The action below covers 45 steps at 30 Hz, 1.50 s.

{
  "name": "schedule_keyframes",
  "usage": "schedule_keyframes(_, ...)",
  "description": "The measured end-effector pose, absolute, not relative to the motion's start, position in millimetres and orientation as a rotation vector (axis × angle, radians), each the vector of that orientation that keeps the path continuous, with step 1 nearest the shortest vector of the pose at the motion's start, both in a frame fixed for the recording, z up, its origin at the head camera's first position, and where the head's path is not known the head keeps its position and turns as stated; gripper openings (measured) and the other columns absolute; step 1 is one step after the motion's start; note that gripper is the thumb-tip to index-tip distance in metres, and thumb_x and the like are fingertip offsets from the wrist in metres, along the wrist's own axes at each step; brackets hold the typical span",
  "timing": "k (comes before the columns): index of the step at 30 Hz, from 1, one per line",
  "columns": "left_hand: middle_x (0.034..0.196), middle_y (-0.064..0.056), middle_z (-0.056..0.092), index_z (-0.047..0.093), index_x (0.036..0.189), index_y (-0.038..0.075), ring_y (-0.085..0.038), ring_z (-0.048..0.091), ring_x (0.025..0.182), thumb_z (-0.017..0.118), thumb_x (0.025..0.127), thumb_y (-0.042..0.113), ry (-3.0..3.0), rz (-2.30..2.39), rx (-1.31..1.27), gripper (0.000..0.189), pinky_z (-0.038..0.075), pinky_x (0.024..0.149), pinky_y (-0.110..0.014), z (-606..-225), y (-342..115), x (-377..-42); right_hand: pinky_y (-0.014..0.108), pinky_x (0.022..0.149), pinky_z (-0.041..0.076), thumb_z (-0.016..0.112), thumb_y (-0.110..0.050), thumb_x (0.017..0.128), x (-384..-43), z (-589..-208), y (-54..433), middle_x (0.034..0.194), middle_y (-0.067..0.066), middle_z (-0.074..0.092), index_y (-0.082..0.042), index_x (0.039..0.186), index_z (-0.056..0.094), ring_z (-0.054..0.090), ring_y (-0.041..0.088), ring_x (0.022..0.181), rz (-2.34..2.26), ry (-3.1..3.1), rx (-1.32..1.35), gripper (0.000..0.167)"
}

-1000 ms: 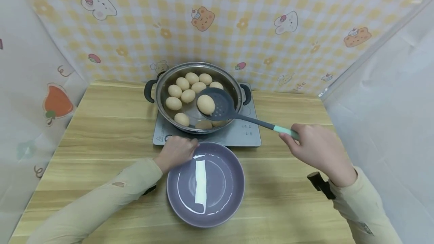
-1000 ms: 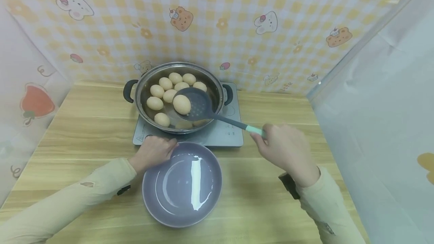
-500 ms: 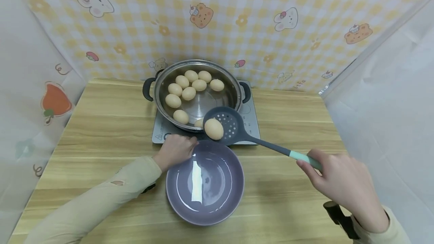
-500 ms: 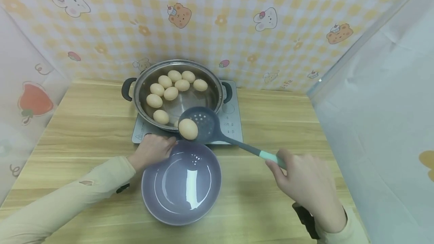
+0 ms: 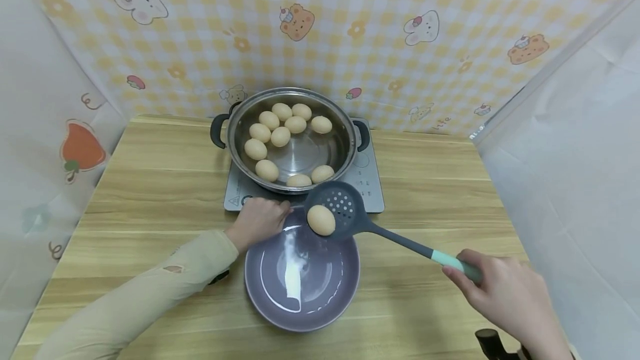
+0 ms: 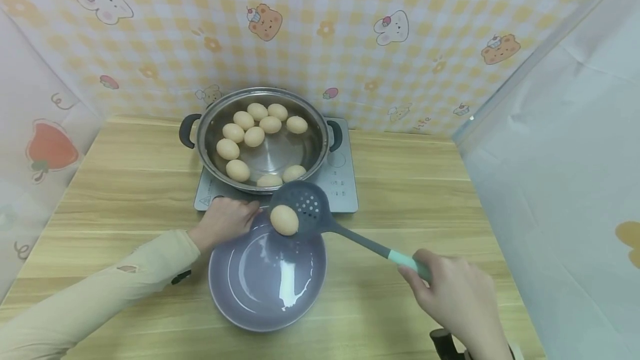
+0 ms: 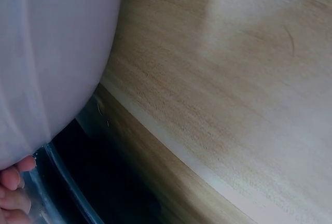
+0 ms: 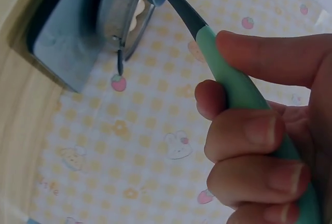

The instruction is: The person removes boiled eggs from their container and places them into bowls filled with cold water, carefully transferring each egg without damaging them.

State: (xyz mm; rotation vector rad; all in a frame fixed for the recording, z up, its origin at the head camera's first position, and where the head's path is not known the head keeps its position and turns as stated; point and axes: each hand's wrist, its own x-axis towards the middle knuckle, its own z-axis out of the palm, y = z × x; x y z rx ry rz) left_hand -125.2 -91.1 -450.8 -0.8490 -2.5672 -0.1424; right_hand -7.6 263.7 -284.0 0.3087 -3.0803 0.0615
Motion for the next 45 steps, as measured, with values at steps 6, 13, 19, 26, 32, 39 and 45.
schedule_keyframes(6,0.04,0.006,0.03,0.058,0.068,0.011,-0.011,0.029,0.034,0.059,0.084,0.028,-2.578,-0.133,-0.857,0.024,0.026,0.031,-0.027,-450.3,-91.4,-125.9,0.022,0.042,0.018,0.071,-0.033,0.075,-4.1,-294.4,266.1,0.051,-0.014,0.021,-0.029,0.06,0.038,0.02,0.001,0.044,0.111,-3.093,0.314,0.036)
schedule_keyframes(13,0.04,0.006,0.031,0.055,0.066,0.011,-0.01,0.029,0.034,0.058,0.085,0.028,-2.573,-0.138,-0.859,0.026,0.025,0.031,-0.026,-450.9,-91.4,-125.8,0.022,0.041,0.018,0.073,-0.033,0.072,-4.9,-307.5,263.3,0.05,-0.015,0.024,-0.03,0.064,0.047,0.023,0.001,0.043,0.144,-3.137,0.314,0.028)
schedule_keyframes(19,0.04,0.005,0.033,0.054,0.065,0.011,-0.011,0.031,0.034,0.058,0.085,0.027,-2.586,-0.156,-0.853,0.026,0.026,0.031,-0.027,-451.3,-90.6,-125.9,0.023,0.041,0.023,0.074,-0.034,0.072,-7.9,-315.7,259.7,0.051,-0.014,0.031,-0.029,0.071,0.058,0.029,0.003,0.045,0.169,-3.202,0.27,0.016)
schedule_keyframes(26,0.04,0.005,0.033,0.053,0.065,0.011,-0.012,0.031,0.033,0.057,0.085,0.028,-2.587,-0.144,-0.852,0.027,0.026,0.031,-0.027,-450.1,-90.6,-125.2,0.023,0.043,0.028,0.076,-0.029,0.069,-9.1,-321.4,256.1,0.055,-0.017,0.042,-0.024,0.078,0.067,0.035,0.002,0.048,0.219,-3.221,0.263,0.014)
schedule_keyframes(32,0.04,0.005,0.033,0.053,0.065,0.011,-0.012,0.03,0.033,0.058,0.084,0.029,-2.573,-0.14,-0.85,0.026,0.025,0.031,-0.027,-450.8,-90.7,-125.0,0.022,0.042,0.027,0.078,-0.025,0.067,-9.7,-323.7,255.7,0.055,-0.019,0.041,-0.026,0.076,0.067,0.033,-0.001,0.047,0.21,-3.184,0.314,0.014)
schedule_keyframes(39,0.04,0.005,0.031,0.053,0.066,0.011,-0.012,0.029,0.033,0.06,0.082,0.028,-2.562,-0.153,-0.845,0.025,0.024,0.03,-0.027,-453.1,-91.1,-125.6,0.02,0.039,0.025,0.079,-0.022,0.064,-10.2,-323.8,255.2,0.059,-0.021,0.041,-0.025,0.078,0.07,0.03,-0.003,0.045,0.21,-3.126,0.377,0.017)
schedule_keyframes(45,0.04,0.006,0.029,0.054,0.067,0.011,-0.01,0.028,0.033,0.059,0.083,0.028,-2.583,-0.146,-0.845,0.024,0.024,0.031,-0.025,-453.9,-91.1,-125.9,0.019,0.037,0.022,0.081,-0.018,0.059,-9.6,-325.3,256.1,0.06,-0.021,0.038,-0.024,0.076,0.07,0.024,-0.004,0.044,0.19,-3.022,0.446,0.021)
